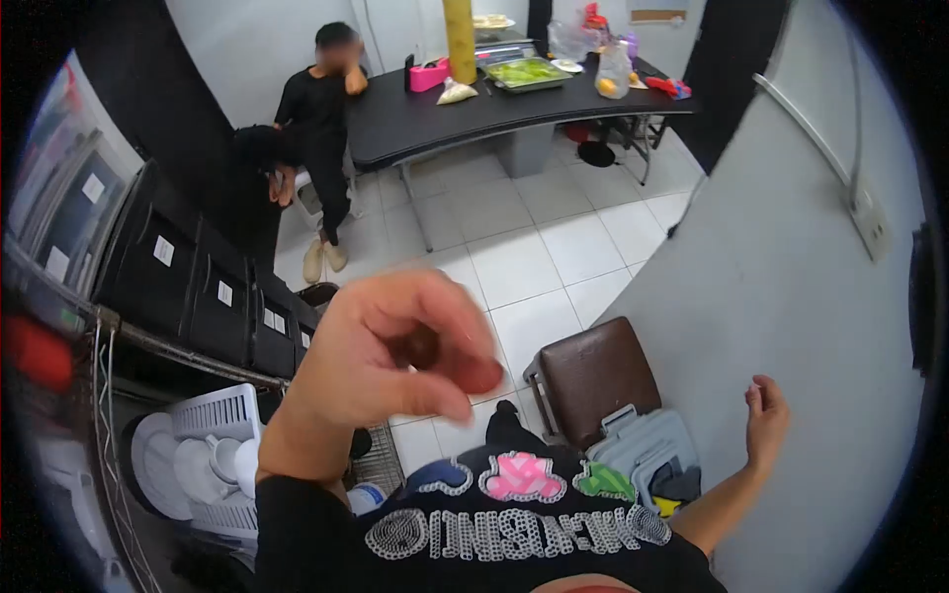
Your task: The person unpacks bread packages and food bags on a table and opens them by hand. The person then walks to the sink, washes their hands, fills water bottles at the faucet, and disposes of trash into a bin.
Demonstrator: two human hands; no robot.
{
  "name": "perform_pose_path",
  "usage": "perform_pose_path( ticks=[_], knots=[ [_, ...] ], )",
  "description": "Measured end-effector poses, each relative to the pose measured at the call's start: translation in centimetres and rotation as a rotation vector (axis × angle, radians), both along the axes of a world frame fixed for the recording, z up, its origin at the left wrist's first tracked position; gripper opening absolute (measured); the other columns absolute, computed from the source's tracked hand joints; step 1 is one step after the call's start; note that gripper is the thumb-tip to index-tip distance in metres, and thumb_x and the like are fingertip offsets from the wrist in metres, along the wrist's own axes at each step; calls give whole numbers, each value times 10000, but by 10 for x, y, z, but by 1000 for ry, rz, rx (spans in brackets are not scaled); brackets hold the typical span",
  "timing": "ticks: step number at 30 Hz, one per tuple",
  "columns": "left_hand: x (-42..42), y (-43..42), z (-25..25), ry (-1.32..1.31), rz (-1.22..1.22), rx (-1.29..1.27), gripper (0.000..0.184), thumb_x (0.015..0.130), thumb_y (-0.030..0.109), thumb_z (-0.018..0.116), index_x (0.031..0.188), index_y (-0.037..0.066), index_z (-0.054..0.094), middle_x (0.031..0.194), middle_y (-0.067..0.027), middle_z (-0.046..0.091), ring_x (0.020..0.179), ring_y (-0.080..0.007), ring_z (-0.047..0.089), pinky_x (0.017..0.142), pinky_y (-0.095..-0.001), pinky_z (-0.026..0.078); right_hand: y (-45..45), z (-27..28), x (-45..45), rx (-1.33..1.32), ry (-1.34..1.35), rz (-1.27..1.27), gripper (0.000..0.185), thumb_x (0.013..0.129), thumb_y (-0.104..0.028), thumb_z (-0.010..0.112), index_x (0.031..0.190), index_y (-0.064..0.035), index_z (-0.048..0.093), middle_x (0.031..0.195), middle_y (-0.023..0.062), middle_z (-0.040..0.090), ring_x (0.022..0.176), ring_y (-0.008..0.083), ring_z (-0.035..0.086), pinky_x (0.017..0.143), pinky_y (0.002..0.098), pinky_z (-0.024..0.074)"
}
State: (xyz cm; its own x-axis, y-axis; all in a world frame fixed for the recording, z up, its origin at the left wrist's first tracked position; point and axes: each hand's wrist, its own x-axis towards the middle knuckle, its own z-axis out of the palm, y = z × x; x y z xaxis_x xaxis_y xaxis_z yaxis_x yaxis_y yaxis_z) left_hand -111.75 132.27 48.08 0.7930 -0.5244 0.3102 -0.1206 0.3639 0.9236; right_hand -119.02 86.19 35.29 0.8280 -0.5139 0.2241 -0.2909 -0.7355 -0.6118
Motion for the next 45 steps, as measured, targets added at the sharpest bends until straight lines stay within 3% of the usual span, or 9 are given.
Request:
perform_pose_path(
  ticks=[4,11,15,18,22,30,40,42,45],
  knots=[
    [72,-24,48,-179,-426,22,256,739,56,734,965,14,623,888,-147,622,752,-214,614,593,-283,477,14,-1,110,68,-1,182,172,851,-107,592,990,-8,620,800,107,634,741,164,588,669,282,462],
    [178,-56,36,-329,-384,-307,206,784,158,721,773,-28,633,766,-126,627,656,-240,584,552,-317,451,59,8,263,38,-35,425,166,814,-51,606,970,-1,632,843,132,654,759,200,621,649,300,474],
    [268,-36,42,-375,-458,-83,221,755,173,742,860,4,645,864,-154,628,718,-232,607,602,-303,472,74,-1,331,47,-94,476,156,809,-42,604,954,5,631,824,136,652,738,200,621,642,298,475],
    [340,-4,26,-216,-321,106,164,762,103,708,866,2,630,909,-87,592,728,-128,532,625,-245,433,84,-9,372,86,-29,371,135,808,-42,606,929,9,634,750,131,648,684,202,621,621,293,474],
    [441,23,-39,133,-9,139,115,756,-5,547,859,45,560,937,-95,552,769,-151,526,694,-270,443,95,-18,402,126,68,125,94,804,-68,622,832,22,623,628,110,607,590,187,593,559,293,449],
    [603,17,-123,514,-124,141,239,805,-43,506,1020,62,514,1040,-61,540,928,-150,554,791,-300,478,99,-23,449,126,-11,-128,121,788,-62,639,741,31,577,610,101,576,577,160,560,554,287,432],
    [752,-138,-145,389,-301,241,183,819,9,610,977,40,524,934,-63,578,876,-208,627,736,-293,524,5,-33,558,97,-73,-232,68,777,-33,627,770,28,597,659,85,598,609,143,560,586,262,446],
    [777,-169,-139,422,-279,275,182,809,28,632,958,53,530,892,-56,595,837,-192,630,692,-280,521,-26,-31,582,34,62,-311,69,766,-23,642,754,30,599,658,104,595,592,175,562,572,278,442],
    [803,-209,-135,403,-269,318,206,788,51,666,947,78,537,853,-42,616,791,-156,626,629,-249,497,-61,-32,616,39,-107,-238,107,764,-39,648,712,23,578,621,88,572,562,162,529,527,286,405]
  ],
)
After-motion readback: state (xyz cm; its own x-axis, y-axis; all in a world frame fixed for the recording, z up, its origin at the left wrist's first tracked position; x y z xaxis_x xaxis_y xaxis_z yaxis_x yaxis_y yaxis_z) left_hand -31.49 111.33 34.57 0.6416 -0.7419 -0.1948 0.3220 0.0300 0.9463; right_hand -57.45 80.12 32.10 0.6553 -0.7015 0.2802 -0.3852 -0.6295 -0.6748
